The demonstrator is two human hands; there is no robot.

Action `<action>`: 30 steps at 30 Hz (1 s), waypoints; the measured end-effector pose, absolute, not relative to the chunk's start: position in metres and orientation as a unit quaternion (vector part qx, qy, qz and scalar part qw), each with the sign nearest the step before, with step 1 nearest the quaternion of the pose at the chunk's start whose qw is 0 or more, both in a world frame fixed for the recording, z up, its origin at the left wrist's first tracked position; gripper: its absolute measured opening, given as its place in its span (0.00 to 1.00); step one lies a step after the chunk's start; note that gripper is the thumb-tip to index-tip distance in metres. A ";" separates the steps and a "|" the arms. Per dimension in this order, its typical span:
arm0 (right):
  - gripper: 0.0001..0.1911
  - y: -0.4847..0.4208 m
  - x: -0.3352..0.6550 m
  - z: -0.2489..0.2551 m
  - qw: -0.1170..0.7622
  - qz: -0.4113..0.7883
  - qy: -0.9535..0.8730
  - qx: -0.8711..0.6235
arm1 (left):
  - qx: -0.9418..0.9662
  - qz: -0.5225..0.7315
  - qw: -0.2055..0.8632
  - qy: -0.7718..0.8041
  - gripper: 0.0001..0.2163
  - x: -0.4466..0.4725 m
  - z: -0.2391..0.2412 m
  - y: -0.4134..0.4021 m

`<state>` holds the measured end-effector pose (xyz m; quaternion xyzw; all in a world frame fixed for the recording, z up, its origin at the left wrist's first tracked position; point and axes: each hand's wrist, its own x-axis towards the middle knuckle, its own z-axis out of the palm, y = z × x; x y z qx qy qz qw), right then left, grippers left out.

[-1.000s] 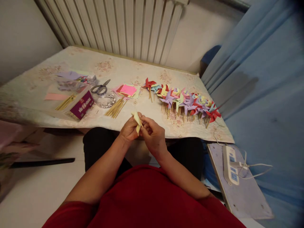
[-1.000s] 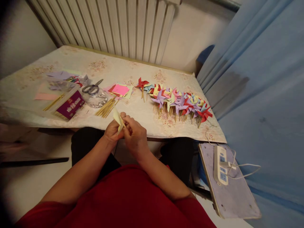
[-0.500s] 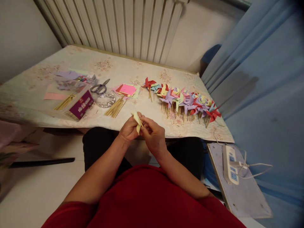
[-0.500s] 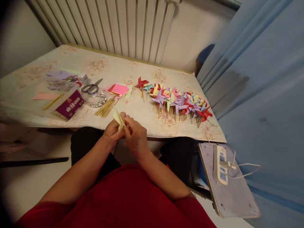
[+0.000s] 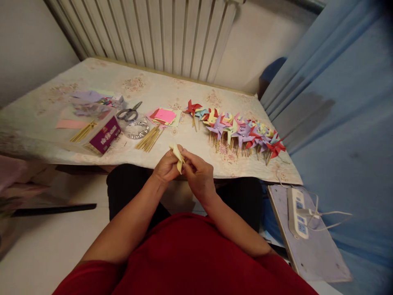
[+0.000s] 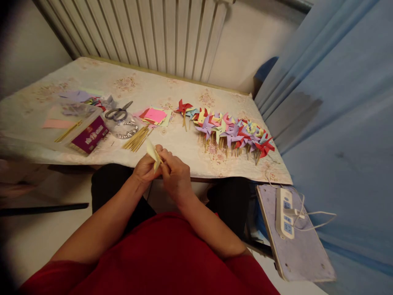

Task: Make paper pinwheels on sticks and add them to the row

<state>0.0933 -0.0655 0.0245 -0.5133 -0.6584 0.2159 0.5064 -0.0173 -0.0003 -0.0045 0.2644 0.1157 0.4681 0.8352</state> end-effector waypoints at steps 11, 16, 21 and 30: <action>0.24 -0.065 0.089 0.013 0.542 0.236 -0.633 -0.500 | 0.261 0.478 0.829 0.122 0.13 -0.016 -0.003 0.001; 0.25 -0.065 0.089 0.016 0.541 0.274 -0.610 -0.511 | 0.253 0.464 0.838 0.137 0.11 -0.018 -0.003 0.000; 0.21 -0.065 0.087 0.014 0.554 0.320 -0.556 -0.531 | 0.260 0.456 0.841 0.130 0.10 -0.021 -0.004 0.001; 0.17 -0.063 0.088 0.016 0.558 0.397 -0.508 -0.523 | 0.287 0.446 0.841 0.111 0.10 -0.024 -0.001 0.001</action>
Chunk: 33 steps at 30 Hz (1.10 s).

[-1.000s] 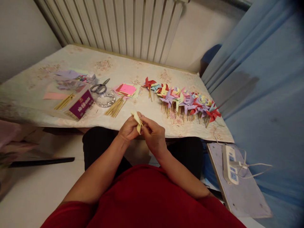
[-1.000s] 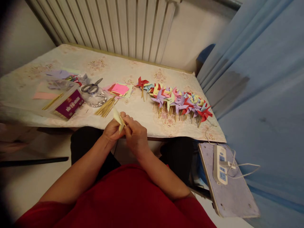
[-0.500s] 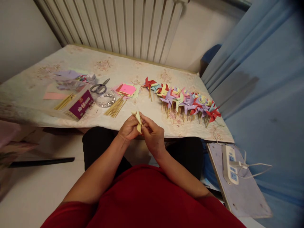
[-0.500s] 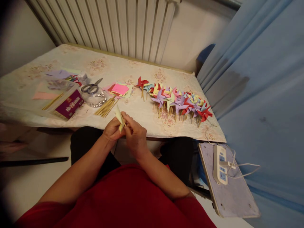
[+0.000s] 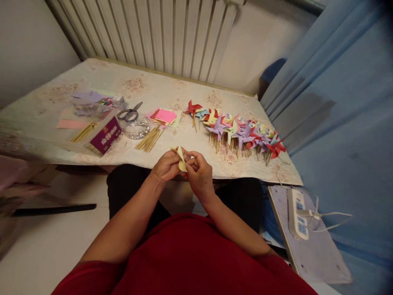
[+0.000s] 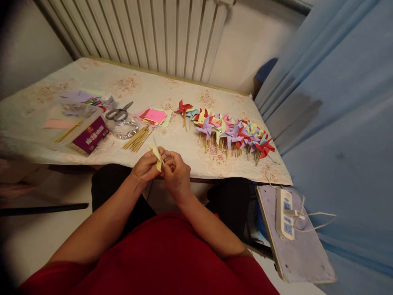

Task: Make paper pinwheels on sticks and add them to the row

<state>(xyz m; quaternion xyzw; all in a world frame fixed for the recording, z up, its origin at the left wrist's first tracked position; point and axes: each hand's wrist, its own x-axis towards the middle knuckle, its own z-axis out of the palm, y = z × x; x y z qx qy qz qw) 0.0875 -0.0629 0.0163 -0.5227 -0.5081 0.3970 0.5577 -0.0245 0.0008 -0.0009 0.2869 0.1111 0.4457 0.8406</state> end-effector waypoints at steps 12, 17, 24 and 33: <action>0.14 -0.059 0.090 0.021 0.566 0.465 -0.456 -0.506 | 0.314 0.432 0.838 0.113 0.11 -0.025 -0.006 0.001; 0.14 -0.059 0.091 0.022 0.560 0.472 -0.447 -0.513 | 0.298 0.444 0.835 0.131 0.12 -0.023 -0.007 -0.001; 0.14 -0.058 0.091 0.018 0.561 0.468 -0.450 -0.514 | 0.278 0.442 0.841 0.139 0.12 -0.022 -0.006 -0.002; 0.15 -0.058 0.094 0.015 0.565 0.486 -0.441 -0.501 | 0.286 0.442 0.838 0.143 0.14 -0.021 -0.009 -0.002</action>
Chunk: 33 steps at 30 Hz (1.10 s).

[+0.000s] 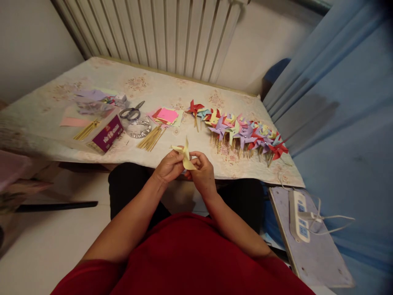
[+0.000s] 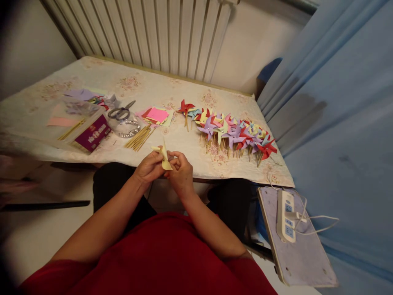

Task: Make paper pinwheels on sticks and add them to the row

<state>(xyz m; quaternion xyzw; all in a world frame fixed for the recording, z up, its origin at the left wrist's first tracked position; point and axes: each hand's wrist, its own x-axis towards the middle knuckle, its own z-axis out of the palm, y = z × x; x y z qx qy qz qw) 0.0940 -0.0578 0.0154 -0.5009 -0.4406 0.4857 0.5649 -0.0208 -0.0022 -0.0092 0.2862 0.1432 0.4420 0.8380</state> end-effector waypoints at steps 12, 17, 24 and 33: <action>0.15 -0.056 0.097 0.009 0.562 0.475 -0.445 -0.511 | 0.267 0.451 0.837 0.158 0.17 -0.018 -0.011 -0.003; 0.14 -0.055 0.097 0.009 0.556 0.466 -0.448 -0.523 | 0.250 0.459 0.839 0.152 0.15 -0.016 -0.017 0.000; 0.09 -0.064 0.093 0.015 0.554 0.396 -0.508 -0.527 | 0.271 0.468 0.832 0.120 0.14 -0.018 -0.011 -0.003; 0.10 -0.076 0.088 0.022 0.519 0.277 -0.619 -0.520 | 0.232 0.487 0.833 0.122 0.13 -0.020 -0.001 -0.004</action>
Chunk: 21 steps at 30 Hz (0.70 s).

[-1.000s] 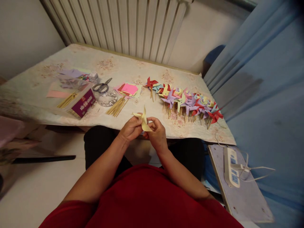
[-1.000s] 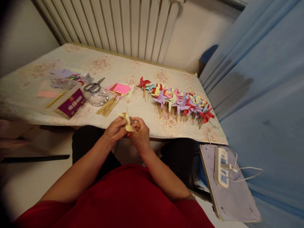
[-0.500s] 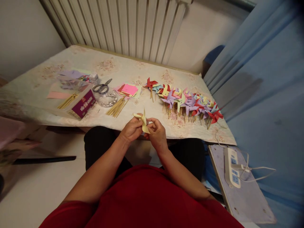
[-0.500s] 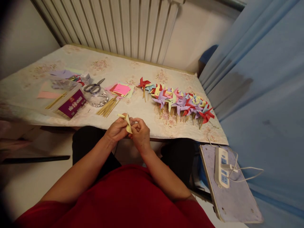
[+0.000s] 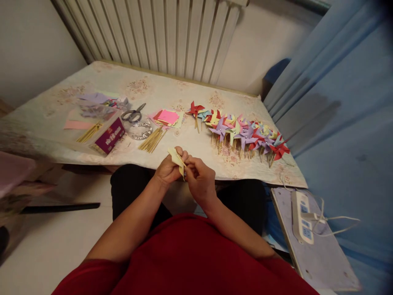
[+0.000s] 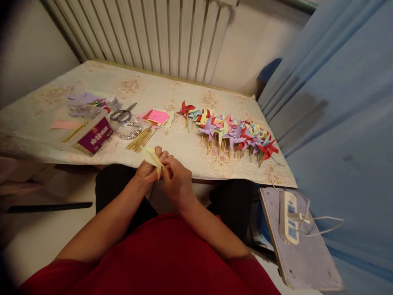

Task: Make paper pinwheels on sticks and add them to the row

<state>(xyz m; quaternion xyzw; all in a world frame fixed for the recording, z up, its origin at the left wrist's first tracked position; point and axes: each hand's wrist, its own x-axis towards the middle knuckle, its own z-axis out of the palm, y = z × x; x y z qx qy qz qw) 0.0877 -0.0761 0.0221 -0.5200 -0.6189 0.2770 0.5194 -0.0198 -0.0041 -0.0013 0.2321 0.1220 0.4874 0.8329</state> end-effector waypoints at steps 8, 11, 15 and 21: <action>0.16 -0.077 0.087 0.025 0.495 0.209 -0.670 -0.512 | 0.252 0.485 0.831 0.104 0.15 -0.024 -0.007 -0.002; 0.17 -0.077 0.087 0.026 0.493 0.185 -0.683 -0.506 | 0.252 0.481 0.834 0.095 0.16 -0.025 -0.006 -0.002; 0.17 -0.077 0.087 0.025 0.485 0.171 -0.692 -0.507 | 0.247 0.483 0.834 0.104 0.17 -0.025 -0.005 -0.001; 0.17 -0.076 0.087 0.022 0.489 0.135 -0.712 -0.486 | 0.240 0.490 0.831 0.109 0.18 -0.026 -0.006 -0.001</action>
